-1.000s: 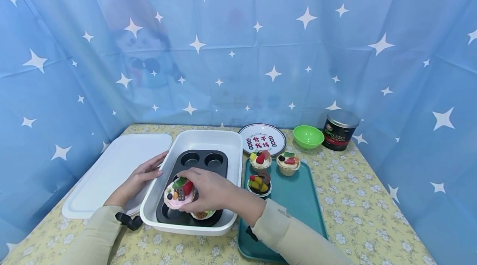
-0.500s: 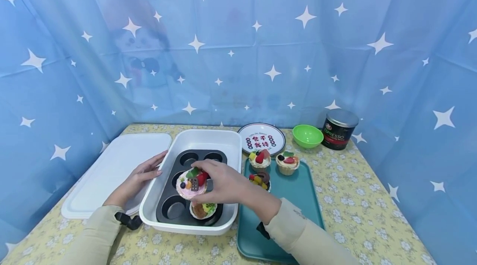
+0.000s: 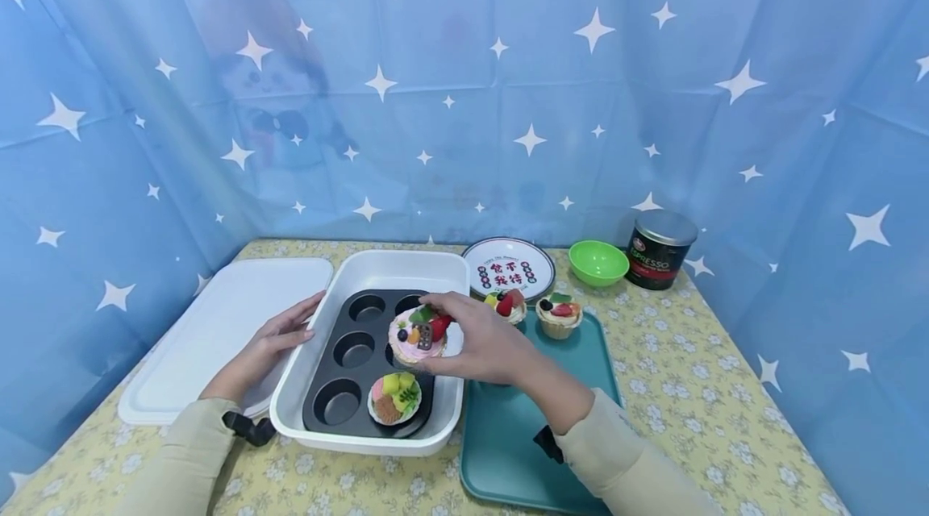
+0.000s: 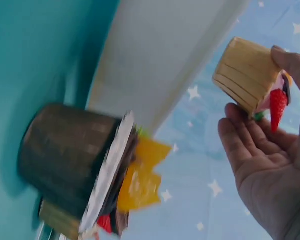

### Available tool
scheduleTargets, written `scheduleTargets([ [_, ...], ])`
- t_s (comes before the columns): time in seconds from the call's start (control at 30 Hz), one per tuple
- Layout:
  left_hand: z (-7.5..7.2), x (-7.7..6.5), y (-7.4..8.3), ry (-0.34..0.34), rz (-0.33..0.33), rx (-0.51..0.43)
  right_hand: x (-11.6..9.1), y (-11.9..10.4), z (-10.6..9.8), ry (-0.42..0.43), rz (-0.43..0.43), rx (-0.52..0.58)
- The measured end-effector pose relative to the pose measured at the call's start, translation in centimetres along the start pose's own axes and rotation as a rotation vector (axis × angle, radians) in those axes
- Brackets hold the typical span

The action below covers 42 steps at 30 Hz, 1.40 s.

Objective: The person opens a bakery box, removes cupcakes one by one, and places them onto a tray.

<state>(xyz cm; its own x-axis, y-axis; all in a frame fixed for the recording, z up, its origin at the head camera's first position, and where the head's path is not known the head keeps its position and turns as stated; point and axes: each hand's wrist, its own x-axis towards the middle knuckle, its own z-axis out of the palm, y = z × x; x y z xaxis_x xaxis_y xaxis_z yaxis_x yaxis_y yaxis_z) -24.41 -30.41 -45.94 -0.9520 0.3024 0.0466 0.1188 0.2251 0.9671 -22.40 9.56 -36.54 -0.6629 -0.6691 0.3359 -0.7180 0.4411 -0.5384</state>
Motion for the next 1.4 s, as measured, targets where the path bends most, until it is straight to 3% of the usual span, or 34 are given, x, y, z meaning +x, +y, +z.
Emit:
scheduleTargets([
  [0.37,-0.1,0.1,-0.1,-0.014,0.002,0.004,-2.5,2.2,-2.7,0.107,0.005,-0.042],
  [0.73,-0.2,0.0,-0.2,-0.02,0.023,0.009,-5.2,3.5,-5.6,0.156,0.196,-0.061],
  [0.97,-0.1,0.0,-0.1,-0.019,0.025,0.009,-7.1,5.1,-6.7,0.195,0.189,-0.101],
  [1.4,-0.1,-0.1,-0.3,-0.01,0.009,0.012,-10.0,7.6,-8.7,0.127,0.213,-0.074],
])
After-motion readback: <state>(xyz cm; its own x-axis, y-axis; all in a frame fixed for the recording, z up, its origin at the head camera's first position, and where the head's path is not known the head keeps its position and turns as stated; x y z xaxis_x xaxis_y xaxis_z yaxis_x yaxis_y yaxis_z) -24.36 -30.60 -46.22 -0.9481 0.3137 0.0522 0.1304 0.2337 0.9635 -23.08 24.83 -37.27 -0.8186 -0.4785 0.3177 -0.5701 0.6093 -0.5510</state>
